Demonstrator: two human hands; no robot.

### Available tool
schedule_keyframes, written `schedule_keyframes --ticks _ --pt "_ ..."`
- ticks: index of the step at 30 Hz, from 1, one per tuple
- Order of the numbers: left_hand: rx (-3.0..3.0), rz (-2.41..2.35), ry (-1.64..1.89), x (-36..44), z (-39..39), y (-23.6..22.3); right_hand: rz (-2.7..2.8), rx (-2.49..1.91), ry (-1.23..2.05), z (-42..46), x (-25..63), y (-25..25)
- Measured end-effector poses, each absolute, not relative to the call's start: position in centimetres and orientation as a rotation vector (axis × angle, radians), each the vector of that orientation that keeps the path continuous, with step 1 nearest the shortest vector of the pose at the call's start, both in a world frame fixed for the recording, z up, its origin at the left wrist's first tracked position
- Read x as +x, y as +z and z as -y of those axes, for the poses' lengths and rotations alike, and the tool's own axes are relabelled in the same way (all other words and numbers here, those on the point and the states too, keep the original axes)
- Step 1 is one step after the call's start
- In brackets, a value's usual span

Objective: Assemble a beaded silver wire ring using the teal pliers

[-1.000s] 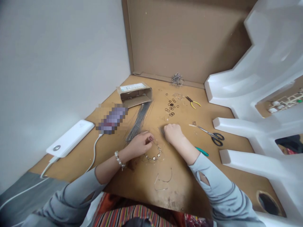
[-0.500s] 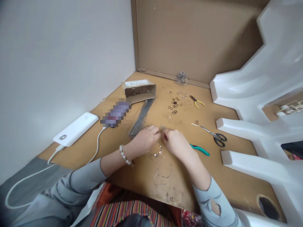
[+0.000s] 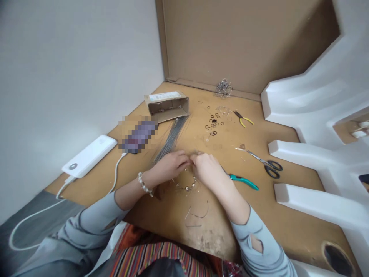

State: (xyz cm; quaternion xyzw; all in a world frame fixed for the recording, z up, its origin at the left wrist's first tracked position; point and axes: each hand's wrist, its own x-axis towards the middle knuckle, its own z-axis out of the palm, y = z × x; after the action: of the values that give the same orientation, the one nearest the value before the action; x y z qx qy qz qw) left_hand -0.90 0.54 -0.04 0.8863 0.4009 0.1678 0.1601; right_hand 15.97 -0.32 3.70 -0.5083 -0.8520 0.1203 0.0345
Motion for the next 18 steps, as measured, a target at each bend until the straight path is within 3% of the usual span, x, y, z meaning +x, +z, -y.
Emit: schedule_keyframes --ticks 8,18 --pt "1.465 -0.917 0.668 -1.9 -1.3 -0.3 1.901 -1.306 1.606 -2.1 17.8 2.6" --pt "1.271 -0.786 0.783 -1.7 -0.8 0.2 1.656 -1.208 1.861 -2.0 17.7 3.6"
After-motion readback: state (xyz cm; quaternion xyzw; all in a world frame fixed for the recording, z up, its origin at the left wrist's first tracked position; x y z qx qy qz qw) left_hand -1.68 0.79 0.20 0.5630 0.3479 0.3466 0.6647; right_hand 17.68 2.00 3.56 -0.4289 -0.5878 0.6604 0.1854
